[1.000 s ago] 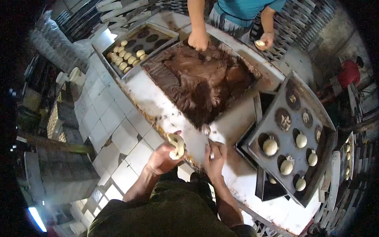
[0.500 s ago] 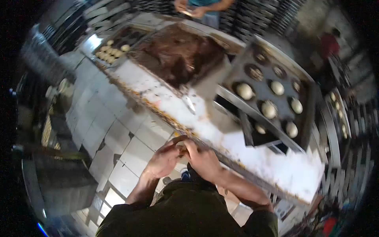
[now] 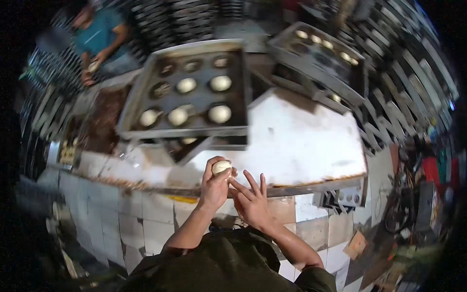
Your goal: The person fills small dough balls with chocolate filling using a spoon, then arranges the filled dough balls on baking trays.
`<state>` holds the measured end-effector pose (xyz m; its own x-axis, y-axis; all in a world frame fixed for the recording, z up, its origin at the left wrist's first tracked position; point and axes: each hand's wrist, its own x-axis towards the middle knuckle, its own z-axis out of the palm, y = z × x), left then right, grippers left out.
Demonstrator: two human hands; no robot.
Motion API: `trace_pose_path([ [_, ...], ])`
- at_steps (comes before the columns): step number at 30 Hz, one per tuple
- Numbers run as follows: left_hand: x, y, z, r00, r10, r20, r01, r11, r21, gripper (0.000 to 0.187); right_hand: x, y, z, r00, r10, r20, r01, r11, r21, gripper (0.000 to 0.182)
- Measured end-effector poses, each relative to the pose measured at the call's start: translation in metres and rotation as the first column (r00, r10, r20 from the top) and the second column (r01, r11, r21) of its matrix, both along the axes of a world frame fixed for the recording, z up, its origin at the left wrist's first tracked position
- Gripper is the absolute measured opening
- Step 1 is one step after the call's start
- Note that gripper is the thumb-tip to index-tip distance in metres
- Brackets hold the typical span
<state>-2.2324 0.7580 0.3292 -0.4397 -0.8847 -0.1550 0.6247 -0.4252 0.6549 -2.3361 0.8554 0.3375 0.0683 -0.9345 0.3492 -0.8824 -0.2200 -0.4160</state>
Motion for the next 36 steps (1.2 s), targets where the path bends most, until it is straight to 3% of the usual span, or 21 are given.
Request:
trace_pose_path([
  [2,-0.082,-0.002,-0.008,0.993,-0.064,0.096,0.080,0.982,-0.170,0.027,-0.072,0.022,-0.019,0.990,-0.062,0.126,0.048,0.993,0.107,0.039],
  [3,-0.123,-0.008,-0.016,0.953,0.080,0.292,0.096,0.836,-0.540,0.028,-0.108,0.030,-0.027,0.957,-0.218,0.192,0.199,0.973,0.113,0.035],
  [4,-0.158,-0.014,-0.030,0.875,0.290,0.387,0.177,0.553,-0.814,0.029,-0.147,0.034,-0.063,0.695,-0.246,0.675,0.309,0.951,0.028,0.027],
  [6,-0.203,-0.016,-0.068,0.696,0.171,0.697,0.593,0.410,-0.693,0.038,-0.206,0.022,-0.066,0.609,-0.664,0.433,0.667,0.725,0.172,0.025],
  [7,-0.204,-0.008,-0.068,0.421,0.457,0.783,0.818,0.181,-0.546,0.056,-0.232,0.006,-0.083,0.473,-0.614,0.632,0.650,0.728,0.220,0.027],
  [8,-0.201,-0.006,-0.057,0.405,0.410,0.818,0.844,0.177,-0.506,0.063,-0.242,-0.012,-0.082,0.607,-0.606,0.514,0.672,0.736,0.074,0.027],
  [10,-0.183,-0.004,-0.046,0.525,0.355,0.773,0.712,0.314,-0.628,0.065,-0.227,-0.046,-0.067,0.522,-0.583,0.623,0.482,0.804,0.348,0.025],
  [12,-0.139,-0.009,-0.036,0.697,0.216,0.684,0.504,0.531,-0.681,0.061,-0.187,-0.055,-0.076,0.810,-0.233,0.538,0.207,0.972,0.110,0.017],
  [14,-0.086,-0.005,-0.034,0.605,0.289,0.742,0.464,0.630,-0.623,0.053,-0.175,-0.030,-0.073,0.985,0.058,0.165,-0.043,0.995,-0.091,0.014],
  [16,-0.037,0.006,-0.024,0.557,0.324,0.764,0.395,0.706,-0.588,0.043,-0.213,-0.004,-0.079,0.983,0.140,0.115,-0.144,0.989,0.030,0.013],
  [18,-0.002,0.019,-0.022,0.537,0.294,0.791,0.344,0.779,-0.524,0.039,-0.246,-0.031,-0.056,0.984,-0.046,0.170,-0.008,0.952,0.305,0.007],
  [20,0.010,0.018,-0.025,0.530,0.257,0.808,0.292,0.840,-0.458,0.035,-0.251,-0.082,-0.074,0.920,-0.390,-0.025,0.387,0.918,-0.087,0.012],
  [23,0.011,0.007,-0.025,0.599,0.285,0.749,0.339,0.757,-0.559,0.025,-0.201,-0.112,-0.073,0.796,-0.521,0.307,0.489,0.853,0.179,0.032],
  [24,0.013,0.002,-0.015,0.611,0.233,0.757,0.386,0.747,-0.541,0.025,-0.192,-0.098,-0.091,0.886,-0.441,0.143,0.418,0.894,0.164,0.025],
  [26,0.034,-0.012,-0.008,0.628,0.206,0.751,0.453,0.687,-0.568,0.025,-0.172,-0.073,-0.090,0.907,-0.382,0.176,0.397,0.916,-0.055,0.008],
  [27,0.053,-0.017,-0.008,0.644,0.071,0.761,0.447,0.773,-0.450,0.023,-0.171,-0.062,-0.080,0.926,-0.376,-0.009,0.375,0.925,-0.052,0.011],
  [29,0.095,-0.025,-0.020,0.641,-0.013,0.768,0.511,0.754,-0.414,0.018,-0.171,-0.045,-0.082,0.811,-0.480,-0.335,0.534,0.840,0.090,0.025],
  [30,0.114,-0.028,-0.029,0.652,0.000,0.758,0.527,0.719,-0.453,0.016,-0.174,-0.044,-0.080,0.810,-0.458,-0.367,0.585,0.682,0.439,0.024],
  [32,0.145,-0.032,-0.035,0.663,-0.208,0.719,0.536,0.802,-0.263,0.014,-0.138,-0.066,0.006,0.960,-0.243,0.136,0.007,0.510,0.860,0.021],
  [34,0.161,-0.035,-0.048,0.734,-0.082,0.674,0.503,0.731,-0.460,0.016,-0.065,-0.126,0.130,0.977,-0.076,0.198,-0.148,0.430,0.891,0.021],
  [36,0.168,-0.034,-0.048,0.695,-0.129,0.707,0.512,0.779,-0.362,0.030,-0.026,-0.178,0.159,0.875,0.121,0.469,-0.357,0.816,0.456,0.017],
])
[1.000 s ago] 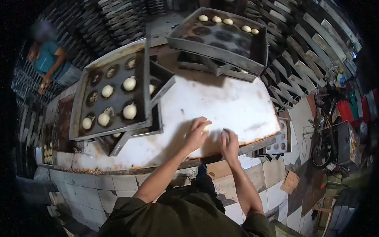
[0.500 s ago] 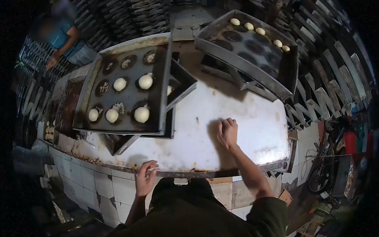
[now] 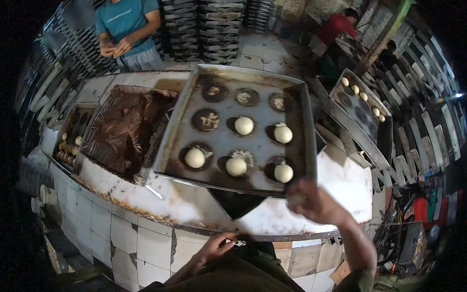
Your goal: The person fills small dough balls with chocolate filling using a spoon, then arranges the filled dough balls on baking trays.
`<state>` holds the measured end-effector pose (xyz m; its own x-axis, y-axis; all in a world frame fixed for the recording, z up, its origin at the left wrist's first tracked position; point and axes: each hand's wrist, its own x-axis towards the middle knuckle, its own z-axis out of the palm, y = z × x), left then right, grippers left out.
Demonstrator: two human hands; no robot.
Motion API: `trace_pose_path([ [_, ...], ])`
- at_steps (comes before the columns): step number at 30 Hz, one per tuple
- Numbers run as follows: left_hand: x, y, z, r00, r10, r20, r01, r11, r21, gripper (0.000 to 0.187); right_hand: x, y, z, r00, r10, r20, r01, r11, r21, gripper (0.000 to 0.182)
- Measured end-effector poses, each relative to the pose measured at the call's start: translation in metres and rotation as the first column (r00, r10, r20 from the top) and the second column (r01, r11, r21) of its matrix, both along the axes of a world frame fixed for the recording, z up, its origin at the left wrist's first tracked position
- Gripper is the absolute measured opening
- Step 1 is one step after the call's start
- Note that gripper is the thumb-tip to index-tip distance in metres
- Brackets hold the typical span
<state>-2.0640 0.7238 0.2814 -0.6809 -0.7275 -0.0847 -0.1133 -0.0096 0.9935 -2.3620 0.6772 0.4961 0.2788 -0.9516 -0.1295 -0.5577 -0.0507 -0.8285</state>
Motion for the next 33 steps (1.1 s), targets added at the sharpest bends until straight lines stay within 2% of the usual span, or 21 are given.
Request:
trace_pose_path([
  [1,0.001,-0.009,0.023,0.997,-0.059,0.040,0.053,0.989,0.135,0.032,0.023,-0.041,0.012,0.962,0.020,-0.271,-0.110,0.940,-0.322,0.016],
  [2,0.003,-0.010,0.027,0.998,-0.054,0.034,0.049,0.990,0.132,0.032,0.050,-0.084,0.018,0.938,-0.095,-0.333,-0.076,0.883,-0.464,0.017],
  [4,0.004,-0.013,0.031,0.999,0.017,-0.032,-0.008,0.967,0.254,0.031,0.091,-0.170,-0.009,0.971,-0.113,-0.211,-0.048,0.771,-0.634,0.020],
  [5,0.007,-0.014,0.032,0.998,0.009,-0.062,0.002,0.986,0.166,0.031,0.107,-0.203,-0.029,0.973,-0.097,-0.208,-0.047,0.802,-0.595,0.017],
  [7,0.012,-0.017,0.036,0.987,-0.047,-0.156,0.080,0.975,0.206,0.032,0.131,-0.254,-0.089,0.972,-0.052,-0.227,-0.097,0.795,-0.599,0.019],
  [8,0.013,-0.019,0.036,0.963,-0.109,-0.247,0.170,0.956,0.238,0.032,0.139,-0.266,-0.098,0.899,0.095,-0.427,-0.191,0.964,-0.187,0.032],
  [9,0.014,-0.019,0.032,0.955,-0.224,-0.195,0.243,0.967,0.080,0.036,0.143,-0.262,-0.104,0.867,0.042,-0.496,-0.253,0.895,-0.368,0.039],
  [10,0.015,-0.019,0.027,0.951,-0.249,-0.184,0.266,0.961,0.075,0.036,0.142,-0.256,-0.111,0.833,-0.035,-0.552,-0.313,0.793,-0.522,0.048],
  [12,0.010,-0.013,0.030,0.905,-0.358,-0.230,0.392,0.911,0.126,0.039,0.118,-0.246,-0.082,0.858,-0.073,-0.508,-0.230,0.830,-0.507,0.053],
  [16,-0.037,-0.018,0.045,0.851,-0.431,-0.301,0.525,0.715,0.462,0.036,-0.003,-0.194,0.011,0.862,-0.126,-0.491,-0.138,0.874,-0.466,0.052],
  [18,-0.073,-0.023,0.048,0.817,-0.510,-0.268,0.574,0.681,0.455,0.034,-0.087,-0.163,0.023,0.878,-0.280,-0.388,0.026,0.838,-0.545,0.041],
  [19,-0.089,-0.022,0.046,0.808,-0.540,-0.236,0.585,0.682,0.439,0.034,-0.139,-0.156,0.021,0.811,-0.335,-0.480,0.018,0.834,-0.551,0.035],
  [21,-0.127,-0.018,0.050,0.820,-0.517,-0.246,0.572,0.713,0.405,0.034,-0.240,-0.156,0.011,0.734,-0.549,-0.400,0.299,0.790,-0.535,0.027],
  [22,-0.148,-0.018,0.045,0.825,-0.512,-0.239,0.563,0.720,0.405,0.034,-0.294,-0.165,0.002,0.555,-0.644,-0.527,0.446,0.765,-0.465,0.027],
  [24,-0.192,-0.016,0.044,0.876,-0.432,-0.215,0.482,0.755,0.445,0.034,-0.403,-0.190,-0.040,0.476,-0.745,-0.467,0.510,0.667,-0.543,0.025],
  [25,-0.213,-0.017,0.043,0.900,-0.386,-0.201,0.435,0.774,0.460,0.033,-0.460,-0.219,-0.067,0.404,-0.717,-0.568,0.533,0.689,-0.492,0.025],
  [26,-0.231,-0.017,0.042,0.923,-0.336,-0.186,0.384,0.789,0.479,0.033,-0.517,-0.247,-0.102,0.461,-0.722,-0.516,0.550,0.688,-0.472,0.026],
  [28,-0.260,-0.016,0.037,0.960,-0.233,-0.156,0.280,0.809,0.517,0.032,-0.519,-0.265,-0.081,0.352,-0.537,-0.766,0.437,0.818,-0.373,0.029],
  [29,-0.273,-0.017,0.034,0.974,-0.174,-0.142,0.224,0.818,0.529,0.032,-0.530,-0.277,-0.082,0.226,-0.506,-0.833,0.209,0.860,-0.466,0.034],
  [30,-0.282,-0.017,0.034,0.986,-0.112,-0.125,0.162,0.825,0.542,0.032,-0.528,-0.288,-0.071,0.260,-0.537,-0.803,0.305,0.834,-0.459,0.039],
  [33,-0.296,-0.008,0.032,0.996,0.060,-0.058,-0.014,0.809,0.588,0.031,-0.557,-0.328,-0.080,0.118,-0.510,-0.852,0.197,0.853,-0.483,0.044],
])
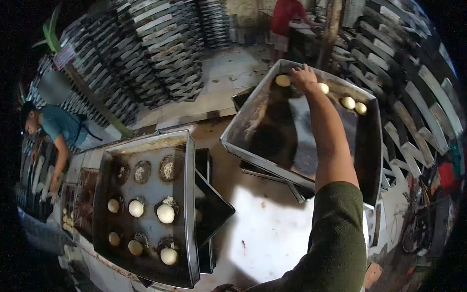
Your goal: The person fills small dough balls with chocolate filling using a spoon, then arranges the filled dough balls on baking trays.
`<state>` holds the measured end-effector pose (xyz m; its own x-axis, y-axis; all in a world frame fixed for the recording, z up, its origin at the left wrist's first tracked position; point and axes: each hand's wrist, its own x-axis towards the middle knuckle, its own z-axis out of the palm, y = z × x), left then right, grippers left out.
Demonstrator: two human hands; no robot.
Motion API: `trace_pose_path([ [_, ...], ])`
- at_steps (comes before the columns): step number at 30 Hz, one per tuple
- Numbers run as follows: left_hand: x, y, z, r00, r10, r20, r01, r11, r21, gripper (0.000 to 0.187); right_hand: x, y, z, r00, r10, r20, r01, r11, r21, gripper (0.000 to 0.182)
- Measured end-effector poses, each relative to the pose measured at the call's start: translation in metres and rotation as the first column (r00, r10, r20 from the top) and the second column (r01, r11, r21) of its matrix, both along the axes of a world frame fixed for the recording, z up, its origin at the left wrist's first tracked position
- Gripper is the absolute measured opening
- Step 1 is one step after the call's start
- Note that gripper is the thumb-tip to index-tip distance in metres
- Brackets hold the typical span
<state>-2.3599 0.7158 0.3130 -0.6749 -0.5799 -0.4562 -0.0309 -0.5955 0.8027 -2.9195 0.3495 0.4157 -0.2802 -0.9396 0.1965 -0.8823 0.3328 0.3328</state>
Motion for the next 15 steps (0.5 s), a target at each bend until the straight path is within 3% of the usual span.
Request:
trace_pose_path([
  [1,0.000,0.003,0.000,0.999,0.049,0.020,-0.049,0.999,0.012,0.031,-0.002,-0.005,-0.002,0.996,0.012,-0.084,-0.007,0.998,0.062,0.049],
  [3,0.005,0.013,0.005,0.990,0.131,0.054,-0.133,0.990,0.040,0.031,-0.010,-0.010,-0.010,1.000,0.002,0.010,-0.003,0.996,0.086,0.047],
  [5,0.014,0.031,0.015,0.977,0.202,0.071,-0.207,0.975,0.080,0.031,-0.015,-0.001,-0.015,0.991,-0.137,-0.006,0.137,0.987,0.083,0.036],
  [7,0.024,0.050,0.034,0.957,0.282,0.072,-0.289,0.950,0.116,0.030,-0.013,0.017,0.010,0.968,-0.140,0.209,0.119,0.987,0.108,0.041],
  [8,0.029,0.040,0.058,0.980,0.167,0.107,-0.159,0.984,-0.084,0.033,-0.033,0.008,0.003,0.966,-0.049,0.255,0.028,0.996,0.087,0.043],
  [9,0.037,0.039,0.065,0.980,0.174,0.098,-0.166,0.982,-0.088,0.033,0.025,0.044,0.055,0.929,0.055,0.367,-0.050,0.999,-0.022,0.039],
  [10,0.047,0.043,0.069,0.977,0.205,0.058,-0.203,0.978,-0.043,0.034,0.024,0.046,0.055,0.805,0.215,0.553,-0.112,0.970,-0.213,0.041],
  [11,0.060,0.053,0.071,0.970,0.243,0.022,-0.243,0.970,0.008,0.035,0.095,0.088,0.096,0.809,0.226,0.543,-0.131,0.969,-0.208,0.041],
  [12,0.087,0.063,0.037,0.978,0.200,0.065,-0.197,0.979,-0.053,0.039,0.186,0.138,0.132,0.601,0.413,0.684,-0.122,0.894,-0.431,0.034],
  [13,0.100,0.060,0.041,0.988,0.157,0.016,-0.157,0.988,0.016,0.048,0.239,0.178,0.143,0.538,0.599,0.593,-0.294,0.792,-0.535,0.028],
  [14,0.116,0.063,0.048,0.945,0.082,-0.317,-0.186,0.931,-0.313,0.038,0.301,0.215,0.140,0.413,0.672,0.615,-0.254,0.734,-0.630,0.032],
  [15,0.139,0.065,0.025,0.881,0.082,-0.465,-0.205,0.954,-0.219,0.046,0.360,0.257,0.136,0.487,0.741,0.461,-0.402,0.659,-0.635,0.038],
])
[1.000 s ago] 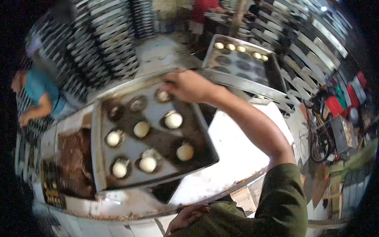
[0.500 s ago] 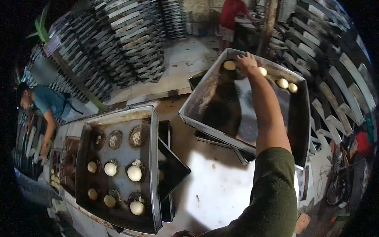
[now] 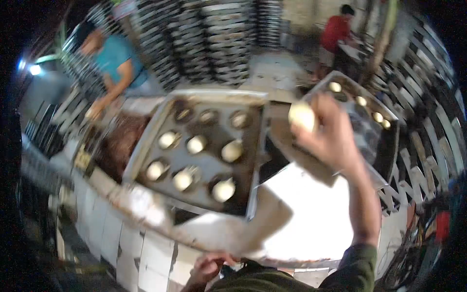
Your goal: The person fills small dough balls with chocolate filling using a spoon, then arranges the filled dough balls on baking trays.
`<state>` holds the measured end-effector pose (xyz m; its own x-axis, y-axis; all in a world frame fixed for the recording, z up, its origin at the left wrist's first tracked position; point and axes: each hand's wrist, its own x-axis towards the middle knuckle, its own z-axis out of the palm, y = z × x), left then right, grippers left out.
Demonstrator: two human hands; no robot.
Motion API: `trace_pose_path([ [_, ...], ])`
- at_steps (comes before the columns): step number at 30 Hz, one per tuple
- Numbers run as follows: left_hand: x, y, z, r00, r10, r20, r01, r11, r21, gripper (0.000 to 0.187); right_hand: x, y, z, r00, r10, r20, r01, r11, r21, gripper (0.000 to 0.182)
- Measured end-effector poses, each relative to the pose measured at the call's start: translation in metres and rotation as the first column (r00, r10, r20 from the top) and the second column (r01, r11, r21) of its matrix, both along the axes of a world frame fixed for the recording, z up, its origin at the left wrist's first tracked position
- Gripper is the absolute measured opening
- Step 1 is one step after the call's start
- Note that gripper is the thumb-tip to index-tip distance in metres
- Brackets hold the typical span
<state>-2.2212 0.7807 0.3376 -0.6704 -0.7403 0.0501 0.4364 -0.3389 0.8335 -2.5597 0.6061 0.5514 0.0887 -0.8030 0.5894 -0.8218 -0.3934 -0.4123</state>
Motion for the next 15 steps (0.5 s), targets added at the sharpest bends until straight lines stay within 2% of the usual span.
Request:
trace_pose_path([
  [1,0.004,0.014,0.000,0.951,0.169,-0.260,-0.143,0.983,0.119,0.058,0.053,0.034,-0.022,0.980,0.004,-0.197,-0.024,0.995,-0.100,0.039],
  [2,0.013,0.005,0.029,0.914,0.180,-0.363,-0.174,0.983,0.050,0.067,0.110,0.070,-0.038,0.946,0.155,-0.286,-0.182,0.981,-0.069,0.032],
  [3,0.031,0.010,0.047,0.895,0.273,-0.353,-0.232,0.960,0.154,0.073,0.170,0.104,-0.066,0.853,0.362,-0.376,-0.326,0.932,0.159,0.037],
  [4,0.052,0.026,0.029,0.783,0.440,-0.440,-0.324,0.892,0.315,0.064,0.235,0.125,-0.071,0.732,0.627,-0.266,-0.297,0.645,0.704,0.030],
  [5,0.085,0.039,0.041,0.858,0.514,0.015,-0.488,0.805,0.336,0.058,0.274,0.154,-0.143,0.657,0.731,-0.185,-0.645,0.672,0.364,0.028],
  [6,0.119,0.051,0.053,0.745,0.473,0.470,-0.637,0.713,0.292,0.051,0.307,0.173,-0.122,0.556,0.781,-0.285,-0.717,0.624,0.311,0.025],
  [7,0.138,0.060,0.037,0.690,0.697,0.195,-0.691,0.553,0.466,0.040,0.331,0.186,-0.118,0.440,0.868,-0.231,-0.812,0.494,0.309,0.025],
  [8,0.162,0.074,0.029,0.628,0.737,0.249,-0.746,0.480,0.461,0.040,0.347,0.186,-0.135,0.246,0.954,0.172,-0.899,0.159,0.407,0.025],
  [10,0.187,0.086,0.008,0.360,0.883,0.302,-0.923,0.289,0.255,0.040,0.387,0.183,-0.110,0.363,0.764,0.534,-0.920,0.204,0.334,0.021],
  [11,0.191,0.083,-0.004,0.328,0.918,0.222,-0.935,0.283,0.212,0.043,0.418,0.183,-0.132,0.498,0.455,0.738,-0.862,0.353,0.365,0.017],
  [12,0.195,0.084,0.016,0.363,0.821,0.442,-0.932,0.324,0.163,0.048,0.458,0.172,-0.165,0.576,0.394,0.716,-0.741,0.622,0.253,0.014],
  [13,0.197,0.078,0.015,0.440,0.862,0.251,-0.880,0.358,0.311,0.050,0.495,0.153,-0.184,0.639,0.329,0.695,-0.627,0.746,0.224,0.013],
  [14,0.205,0.070,0.012,0.473,0.880,0.041,-0.802,0.411,0.434,0.052,0.520,0.114,-0.220,0.450,0.184,0.874,-0.681,0.704,0.203,0.015],
  [15,0.225,0.059,0.006,0.491,0.870,-0.055,-0.761,0.458,0.460,0.051,0.535,0.080,-0.232,0.571,0.139,0.809,-0.566,0.780,0.266,0.018],
])
